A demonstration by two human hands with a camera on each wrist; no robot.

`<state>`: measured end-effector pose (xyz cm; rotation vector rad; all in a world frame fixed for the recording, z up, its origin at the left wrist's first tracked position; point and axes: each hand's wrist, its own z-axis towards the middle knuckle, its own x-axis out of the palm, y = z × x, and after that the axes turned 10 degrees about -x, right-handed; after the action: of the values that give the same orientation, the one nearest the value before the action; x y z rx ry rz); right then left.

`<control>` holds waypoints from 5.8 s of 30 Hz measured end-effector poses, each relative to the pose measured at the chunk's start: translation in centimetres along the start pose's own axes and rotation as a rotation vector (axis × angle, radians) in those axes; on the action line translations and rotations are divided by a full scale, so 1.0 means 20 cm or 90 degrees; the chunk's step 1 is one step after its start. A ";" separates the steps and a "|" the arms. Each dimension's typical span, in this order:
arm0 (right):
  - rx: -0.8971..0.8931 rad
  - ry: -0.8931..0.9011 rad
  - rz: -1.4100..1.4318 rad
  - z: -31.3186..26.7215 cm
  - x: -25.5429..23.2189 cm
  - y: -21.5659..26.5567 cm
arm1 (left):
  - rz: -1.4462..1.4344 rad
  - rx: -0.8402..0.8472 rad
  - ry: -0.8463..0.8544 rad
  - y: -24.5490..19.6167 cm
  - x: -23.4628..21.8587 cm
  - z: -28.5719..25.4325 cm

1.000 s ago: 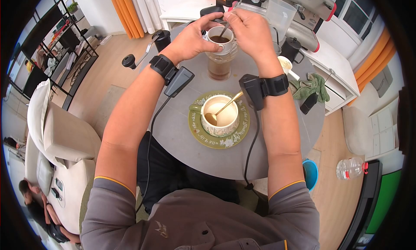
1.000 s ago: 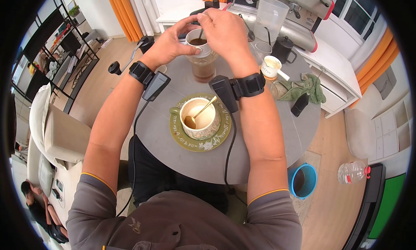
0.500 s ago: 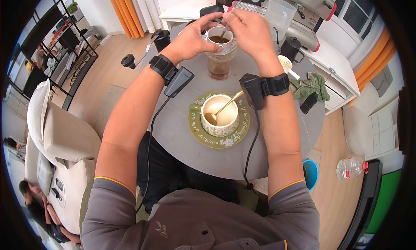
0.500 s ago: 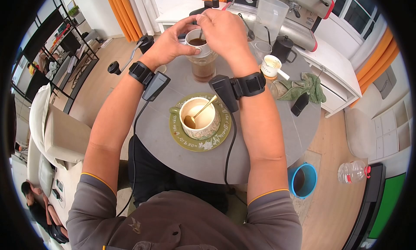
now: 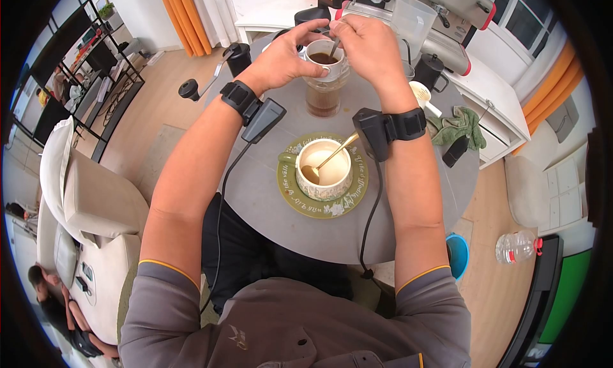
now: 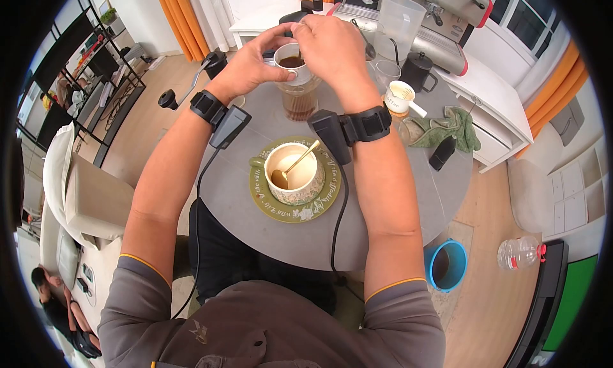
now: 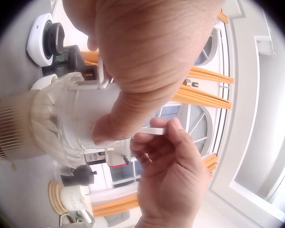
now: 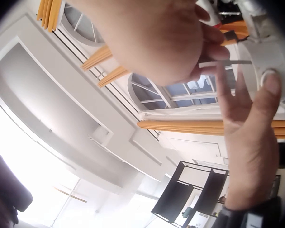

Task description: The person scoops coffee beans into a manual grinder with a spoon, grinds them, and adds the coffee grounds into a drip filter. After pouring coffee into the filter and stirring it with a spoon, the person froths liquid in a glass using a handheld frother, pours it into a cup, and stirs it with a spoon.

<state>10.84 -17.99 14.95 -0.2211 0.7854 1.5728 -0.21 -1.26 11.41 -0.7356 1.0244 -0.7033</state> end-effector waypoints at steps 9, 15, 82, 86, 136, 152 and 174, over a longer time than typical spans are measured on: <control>-0.006 -0.025 0.075 0.00 0.02 -0.01 | -0.011 -0.027 0.006 -0.03 0.00 -0.01; -0.015 0.001 -0.047 0.00 -0.01 0.00 | -0.014 -0.005 0.009 -0.01 0.00 0.00; -0.027 -0.019 0.048 0.00 0.00 -0.01 | -0.016 -0.003 -0.003 0.00 0.01 0.00; -0.041 -0.020 -0.041 0.00 -0.01 -0.01 | -0.017 0.000 0.000 0.00 0.01 0.00; -0.053 -0.017 -0.067 -0.01 -0.01 0.01 | -0.014 0.003 0.008 -0.01 0.00 0.00; -0.037 -0.013 -0.054 0.00 -0.02 0.02 | -0.001 -0.002 0.002 -0.02 0.00 0.00; -0.019 -0.038 0.003 0.00 -0.01 0.01 | -0.027 -0.003 0.015 -0.01 0.01 0.00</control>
<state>10.77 -18.17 15.12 -0.1927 0.7167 1.5899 -0.27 -1.47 11.45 -0.7568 1.0352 -0.7482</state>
